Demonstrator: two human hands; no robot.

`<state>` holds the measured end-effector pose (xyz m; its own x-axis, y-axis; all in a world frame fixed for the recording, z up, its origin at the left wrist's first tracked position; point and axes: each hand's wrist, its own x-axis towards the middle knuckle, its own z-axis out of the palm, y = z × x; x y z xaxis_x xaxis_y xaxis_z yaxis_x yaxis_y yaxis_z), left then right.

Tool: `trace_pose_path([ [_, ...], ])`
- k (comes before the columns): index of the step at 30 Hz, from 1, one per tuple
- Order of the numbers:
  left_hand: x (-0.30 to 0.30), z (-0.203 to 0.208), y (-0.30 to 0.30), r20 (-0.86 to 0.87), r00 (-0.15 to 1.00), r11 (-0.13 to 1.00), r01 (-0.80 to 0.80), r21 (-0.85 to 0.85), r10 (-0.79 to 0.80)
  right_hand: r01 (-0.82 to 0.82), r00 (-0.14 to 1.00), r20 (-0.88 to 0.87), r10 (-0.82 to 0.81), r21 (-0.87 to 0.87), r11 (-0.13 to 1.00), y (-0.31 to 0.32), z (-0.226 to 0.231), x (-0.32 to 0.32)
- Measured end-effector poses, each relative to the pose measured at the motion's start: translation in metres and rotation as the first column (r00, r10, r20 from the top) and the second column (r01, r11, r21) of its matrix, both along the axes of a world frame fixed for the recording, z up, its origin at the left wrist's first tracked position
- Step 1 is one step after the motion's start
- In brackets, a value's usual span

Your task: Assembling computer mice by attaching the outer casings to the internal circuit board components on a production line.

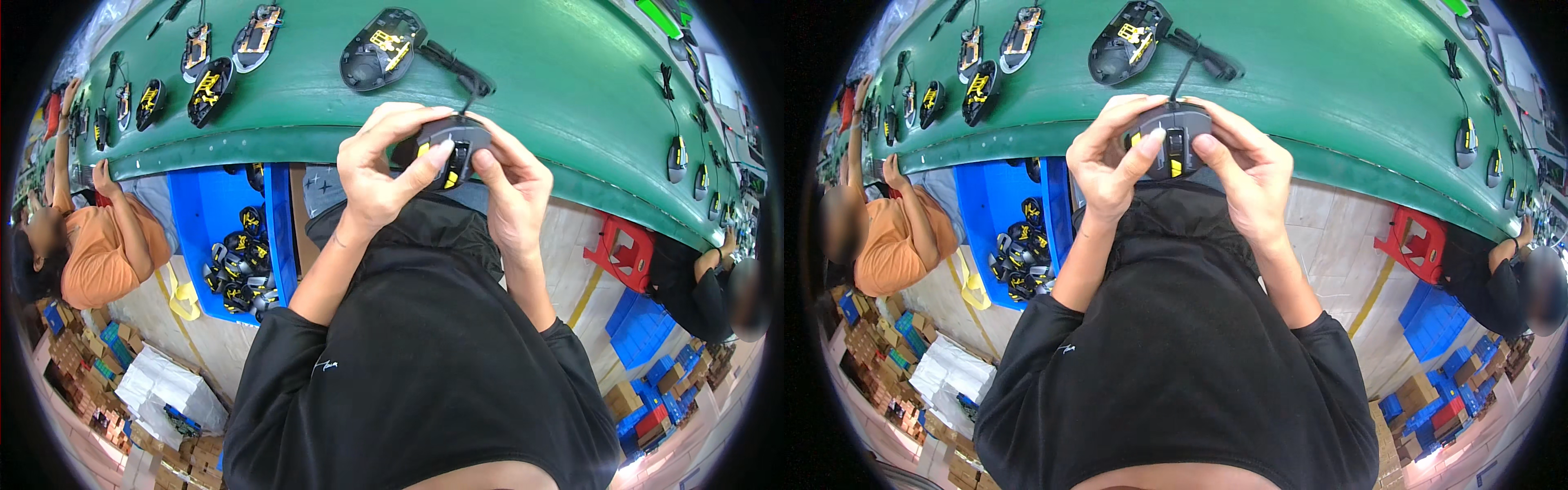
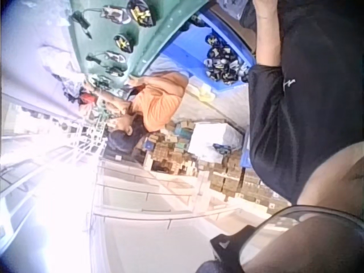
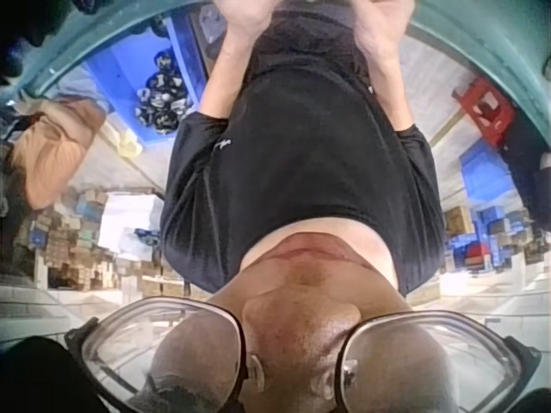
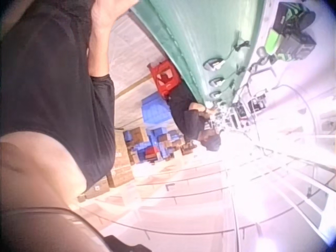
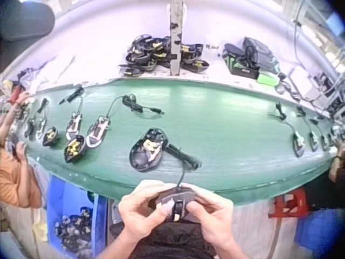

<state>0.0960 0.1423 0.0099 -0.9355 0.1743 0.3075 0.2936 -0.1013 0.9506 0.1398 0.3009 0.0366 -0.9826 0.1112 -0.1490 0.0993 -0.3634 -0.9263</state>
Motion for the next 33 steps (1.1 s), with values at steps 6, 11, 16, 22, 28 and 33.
trace_pose_path([
  [6,0.011,0.016,0.005,0.057,0.997,0.997,0.054,0.054,-0.057,0.063,0.946,-0.315,0.077,0.413,0.909,0.013,0.0,-0.001],
  [11,0.014,0.02,0.007,0.18,0.979,0.97,0.05,0.24,-0.095,0.088,0.941,-0.326,0.094,0.502,0.86,0.011,0.004,0.0],
  [16,0.016,0.014,0.004,0.092,0.985,0.961,0.121,0.248,-0.147,0.12,0.898,-0.41,0.162,0.581,0.805,0.019,0.013,-0.003],
  [22,0.018,-0.011,0.004,0.454,0.809,0.695,-0.079,0.714,-0.375,0.112,0.952,-0.281,0.118,0.683,0.722,0.001,0.022,-0.007],
  [28,0.014,-0.013,-0.001,0.5,0.705,0.491,-0.242,0.837,-0.504,-0.038,0.997,-0.036,0.071,0.571,0.82,0.007,0.012,0.021],
  [33,0.005,-0.009,0.001,0.537,0.673,0.597,-0.174,0.783,-0.509,0.049,0.985,-0.155,0.073,0.663,0.747,0.018,0.021,0.015],
])
